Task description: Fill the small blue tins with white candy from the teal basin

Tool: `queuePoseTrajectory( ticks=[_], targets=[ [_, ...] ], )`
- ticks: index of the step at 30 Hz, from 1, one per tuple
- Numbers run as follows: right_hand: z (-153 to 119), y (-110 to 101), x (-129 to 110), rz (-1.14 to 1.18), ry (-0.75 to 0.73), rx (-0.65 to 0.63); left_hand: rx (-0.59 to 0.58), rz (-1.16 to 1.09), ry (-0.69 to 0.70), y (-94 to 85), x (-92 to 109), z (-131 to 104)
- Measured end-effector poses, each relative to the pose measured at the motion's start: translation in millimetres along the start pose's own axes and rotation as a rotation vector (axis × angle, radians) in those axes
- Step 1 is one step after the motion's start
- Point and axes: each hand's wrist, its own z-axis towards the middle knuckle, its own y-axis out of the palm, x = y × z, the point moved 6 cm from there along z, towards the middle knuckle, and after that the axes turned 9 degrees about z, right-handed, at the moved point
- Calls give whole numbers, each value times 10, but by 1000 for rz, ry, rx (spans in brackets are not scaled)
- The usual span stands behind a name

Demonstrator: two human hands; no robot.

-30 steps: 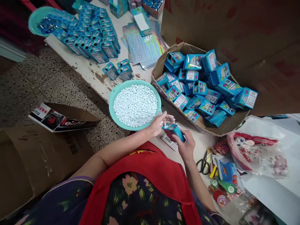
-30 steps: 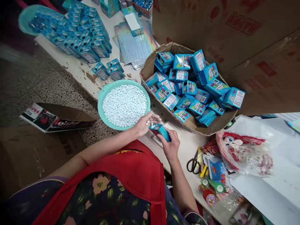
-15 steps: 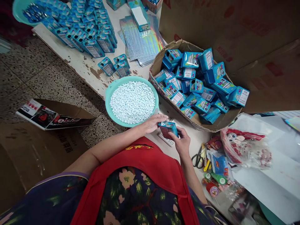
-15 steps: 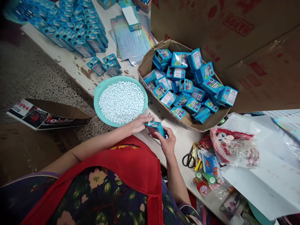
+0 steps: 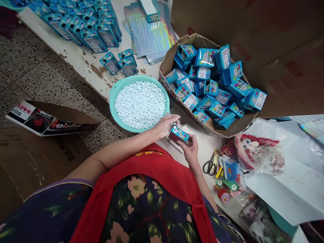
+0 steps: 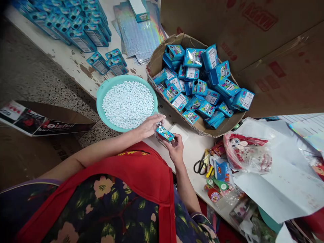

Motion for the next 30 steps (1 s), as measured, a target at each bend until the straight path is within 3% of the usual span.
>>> queuePoseTrajectory(
  ticks=[4,8,13,21,30],
  targets=[
    [-18,-266,104,-21,-82,130,102,-58,-117,-115,108,7],
    [5,-724,347,-78,-134,359,216,58,27,-419,530,-52],
    [44,-978,598,-99,-100,420,370,119,94,-841,853,-207],
    [-93,-1016,671,-161,-58,350,467,22,43,-1084,818,-324],
    [-481,-1444,830,-269,20,462,517,60,33,-1154,816,-344]
  ],
)
